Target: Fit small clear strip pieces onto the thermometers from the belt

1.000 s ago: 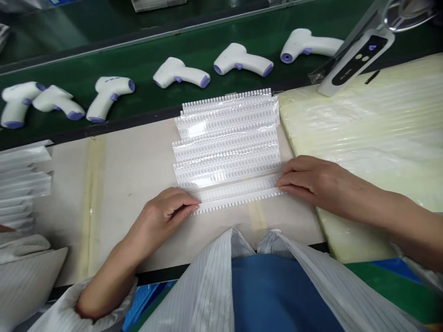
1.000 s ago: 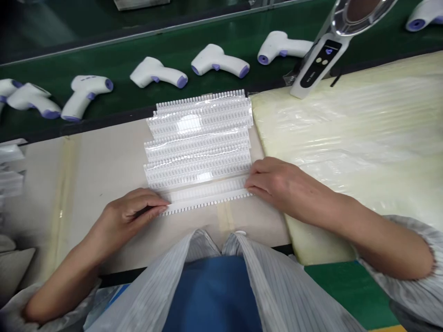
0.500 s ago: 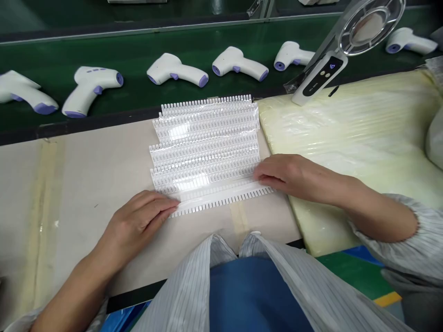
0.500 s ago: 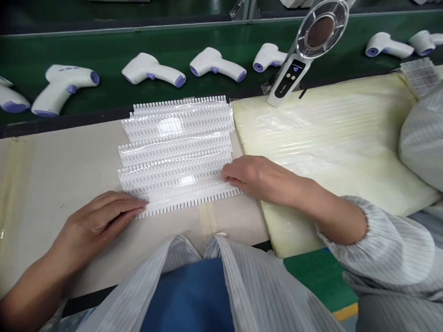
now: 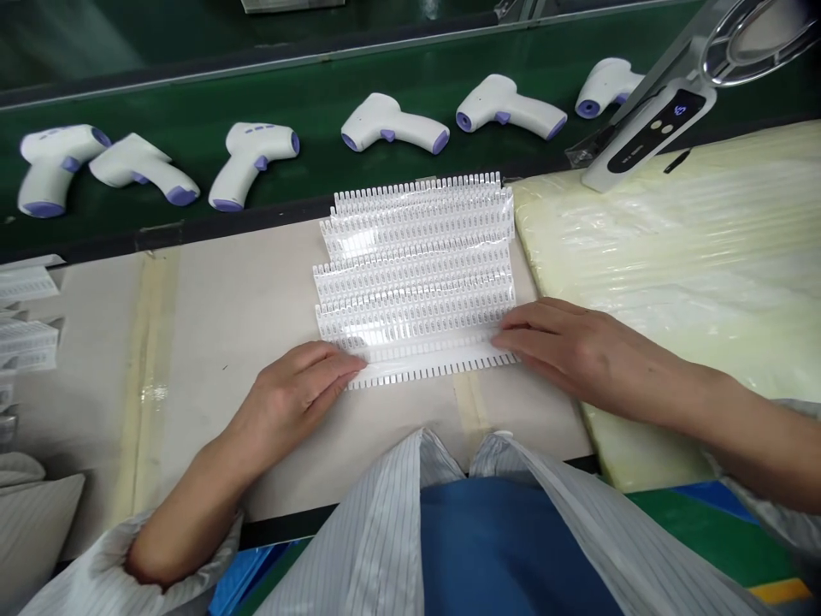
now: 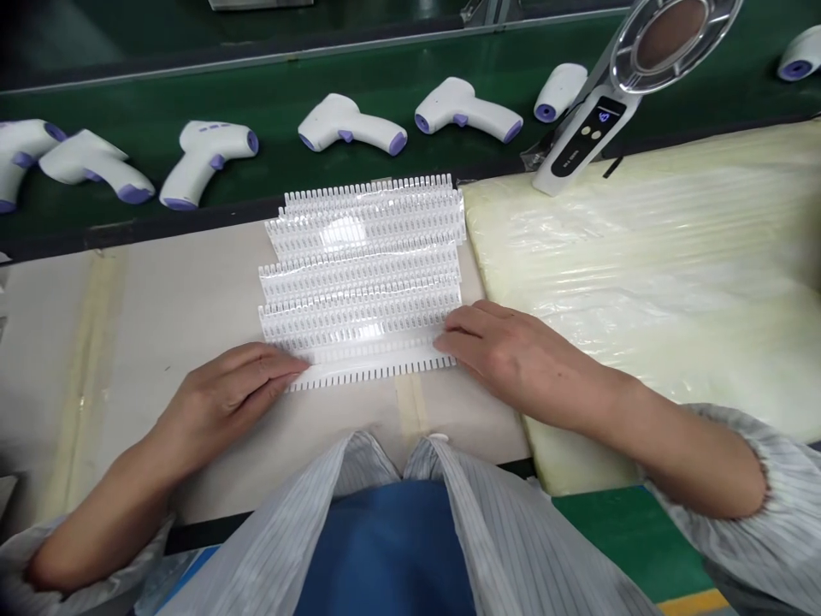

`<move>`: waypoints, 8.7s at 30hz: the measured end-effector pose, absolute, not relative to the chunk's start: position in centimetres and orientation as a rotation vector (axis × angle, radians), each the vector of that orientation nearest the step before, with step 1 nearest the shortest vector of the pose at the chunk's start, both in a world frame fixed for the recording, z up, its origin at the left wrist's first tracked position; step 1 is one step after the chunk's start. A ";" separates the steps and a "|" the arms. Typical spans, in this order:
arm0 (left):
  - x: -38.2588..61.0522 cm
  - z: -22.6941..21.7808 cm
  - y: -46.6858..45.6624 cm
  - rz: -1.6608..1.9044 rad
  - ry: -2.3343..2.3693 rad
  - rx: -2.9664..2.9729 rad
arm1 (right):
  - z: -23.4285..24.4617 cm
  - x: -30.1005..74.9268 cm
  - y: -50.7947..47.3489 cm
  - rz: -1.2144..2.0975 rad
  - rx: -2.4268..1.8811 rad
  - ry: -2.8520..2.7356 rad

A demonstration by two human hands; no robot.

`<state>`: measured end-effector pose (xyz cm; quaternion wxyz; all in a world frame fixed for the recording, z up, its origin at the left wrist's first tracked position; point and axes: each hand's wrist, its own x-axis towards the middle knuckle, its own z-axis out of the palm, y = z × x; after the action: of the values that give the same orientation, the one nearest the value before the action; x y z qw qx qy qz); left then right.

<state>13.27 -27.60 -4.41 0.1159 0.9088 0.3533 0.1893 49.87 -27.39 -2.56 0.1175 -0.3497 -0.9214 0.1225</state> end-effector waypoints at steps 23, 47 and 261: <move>12.5 -3.6 -26.3 0.408 0.692 2.713 | -4.1 49.4 -26.5 0.536 -1.091 -2.487; 17.9 -2.6 -29.6 0.071 0.783 3.156 | -1.9 47.1 -27.7 0.029 -0.666 -3.040; 22.4 4.8 -21.8 1.408 0.746 1.211 | 1.1 44.5 -29.8 1.596 -1.209 -1.349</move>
<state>22.43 -21.77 4.76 0.5398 0.5095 0.3136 0.5922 44.46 -29.76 1.15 0.3558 -0.4681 -0.5222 0.6177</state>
